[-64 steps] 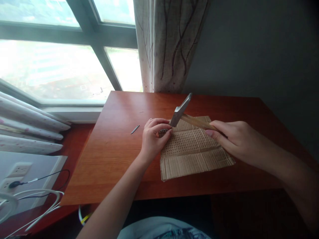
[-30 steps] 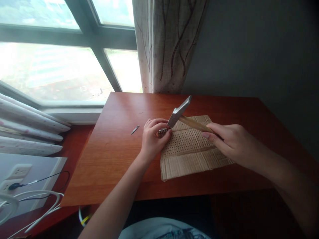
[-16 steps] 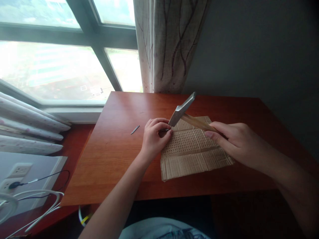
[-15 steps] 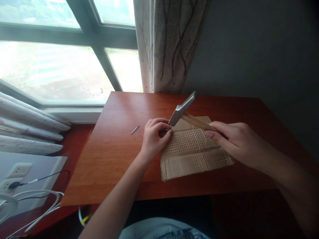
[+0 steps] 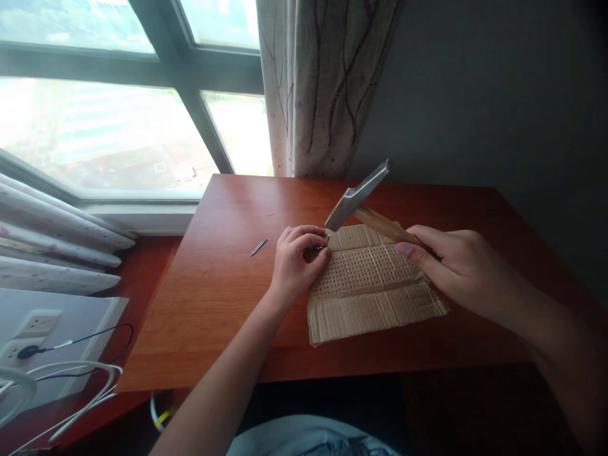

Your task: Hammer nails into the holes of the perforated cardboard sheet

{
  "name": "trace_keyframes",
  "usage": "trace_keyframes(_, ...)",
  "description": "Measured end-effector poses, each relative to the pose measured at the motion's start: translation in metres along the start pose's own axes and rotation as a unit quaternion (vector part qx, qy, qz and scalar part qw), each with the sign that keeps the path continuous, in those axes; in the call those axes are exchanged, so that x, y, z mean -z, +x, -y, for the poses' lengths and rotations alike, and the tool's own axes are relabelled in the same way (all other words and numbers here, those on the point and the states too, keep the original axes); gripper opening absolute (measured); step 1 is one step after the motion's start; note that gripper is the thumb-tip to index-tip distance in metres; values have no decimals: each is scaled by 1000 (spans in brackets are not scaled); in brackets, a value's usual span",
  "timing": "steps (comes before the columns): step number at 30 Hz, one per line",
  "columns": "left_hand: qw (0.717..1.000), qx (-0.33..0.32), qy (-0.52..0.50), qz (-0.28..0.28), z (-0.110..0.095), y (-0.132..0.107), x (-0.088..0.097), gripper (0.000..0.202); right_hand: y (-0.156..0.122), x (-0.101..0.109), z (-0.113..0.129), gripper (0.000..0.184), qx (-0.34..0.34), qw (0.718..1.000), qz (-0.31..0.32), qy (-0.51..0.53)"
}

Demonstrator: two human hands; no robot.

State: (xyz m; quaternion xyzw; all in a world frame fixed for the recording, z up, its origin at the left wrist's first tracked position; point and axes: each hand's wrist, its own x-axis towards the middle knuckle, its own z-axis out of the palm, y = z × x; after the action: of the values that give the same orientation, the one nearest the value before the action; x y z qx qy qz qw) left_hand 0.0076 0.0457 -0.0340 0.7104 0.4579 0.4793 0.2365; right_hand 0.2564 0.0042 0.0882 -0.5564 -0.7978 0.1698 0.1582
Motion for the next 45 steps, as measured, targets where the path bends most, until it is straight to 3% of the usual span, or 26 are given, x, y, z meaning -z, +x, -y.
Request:
trace_keyframes(6, 1000, -11, 13, 4, 0, 1, 1, 6, 7, -7, 2, 36, -8, 999, 39, -7)
trace_keyframes(13, 1000, -11, 12, 5, 0, 2, 1, 7, 4, -3, 5, 33, 0, 1000, 11, -2)
trace_keyframes(18, 1000, -10, 15, 4, 1, 1, 0, 8, 4, -9, 3, 36, -3, 999, 41, -21)
trace_keyframes(25, 1000, -11, 16, 3, 2, 0, 0, 6, 1, -5, 4, 34, -2, 1000, 21, -12)
trace_keyframes(32, 1000, -12, 21, 3, 1, 2, 0, 7, 3, -6, 5, 35, -16, 998, 54, -31)
trace_keyframes(38, 1000, -9, 29, 5, 1, 2, 0, 6, 7, -2, 7, 32, -15, 999, 22, -23)
trace_keyframes(45, 1000, -14, 27, 2, -1, 1, 0, 9, 6, -9, 0, 38, -31, 997, 64, -39)
